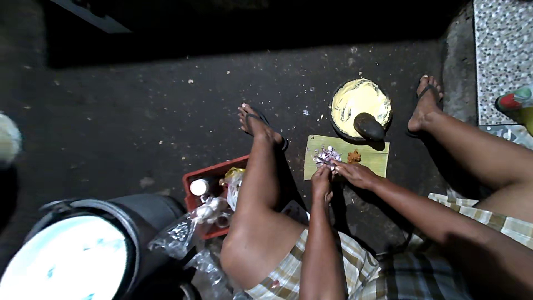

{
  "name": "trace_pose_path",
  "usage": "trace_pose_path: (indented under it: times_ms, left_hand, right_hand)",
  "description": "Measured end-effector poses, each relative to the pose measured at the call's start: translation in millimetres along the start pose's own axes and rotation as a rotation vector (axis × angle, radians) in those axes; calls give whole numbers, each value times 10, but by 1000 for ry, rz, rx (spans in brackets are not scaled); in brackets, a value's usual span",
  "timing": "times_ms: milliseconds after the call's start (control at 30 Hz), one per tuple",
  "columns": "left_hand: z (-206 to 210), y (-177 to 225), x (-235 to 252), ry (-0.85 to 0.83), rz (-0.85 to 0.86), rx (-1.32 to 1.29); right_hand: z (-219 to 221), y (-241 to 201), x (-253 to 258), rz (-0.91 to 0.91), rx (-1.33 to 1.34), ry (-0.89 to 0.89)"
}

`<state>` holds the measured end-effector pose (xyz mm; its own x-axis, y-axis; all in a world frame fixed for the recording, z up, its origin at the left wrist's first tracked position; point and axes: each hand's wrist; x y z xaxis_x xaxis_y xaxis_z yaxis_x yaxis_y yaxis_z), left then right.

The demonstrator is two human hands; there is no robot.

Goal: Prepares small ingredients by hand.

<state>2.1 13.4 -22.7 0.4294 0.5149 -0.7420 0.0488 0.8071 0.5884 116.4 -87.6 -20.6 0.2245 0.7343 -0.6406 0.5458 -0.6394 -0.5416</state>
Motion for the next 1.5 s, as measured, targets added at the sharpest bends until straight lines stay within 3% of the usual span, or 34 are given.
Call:
trace_pose_path:
  times_ms: [300,733,967,1500]
  left_hand:
    - [-29,-18,63,51,79,-35]
    - [10,-50,-3,-25,3,38]
    - [-45,17,66,100,70,-40]
    - [-48,-11,39,23,45,20]
  right_hand:
    - [-8,-40,-248,-37,-39,-31]
    - [-38,-4,53,-9,-30,7]
    - [19,-76,-162,-46,-27,-45]
    - [-36,-79,21,-31,-81,-7]
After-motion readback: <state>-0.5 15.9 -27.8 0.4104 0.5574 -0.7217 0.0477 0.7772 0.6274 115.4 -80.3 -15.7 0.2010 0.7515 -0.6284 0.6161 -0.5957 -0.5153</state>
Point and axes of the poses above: each hand's wrist, its own x-axis towards the middle knuckle, its own z-axis out of the palm, y = z × x, and after that the axes turned 11 degrees about -x, right-handed
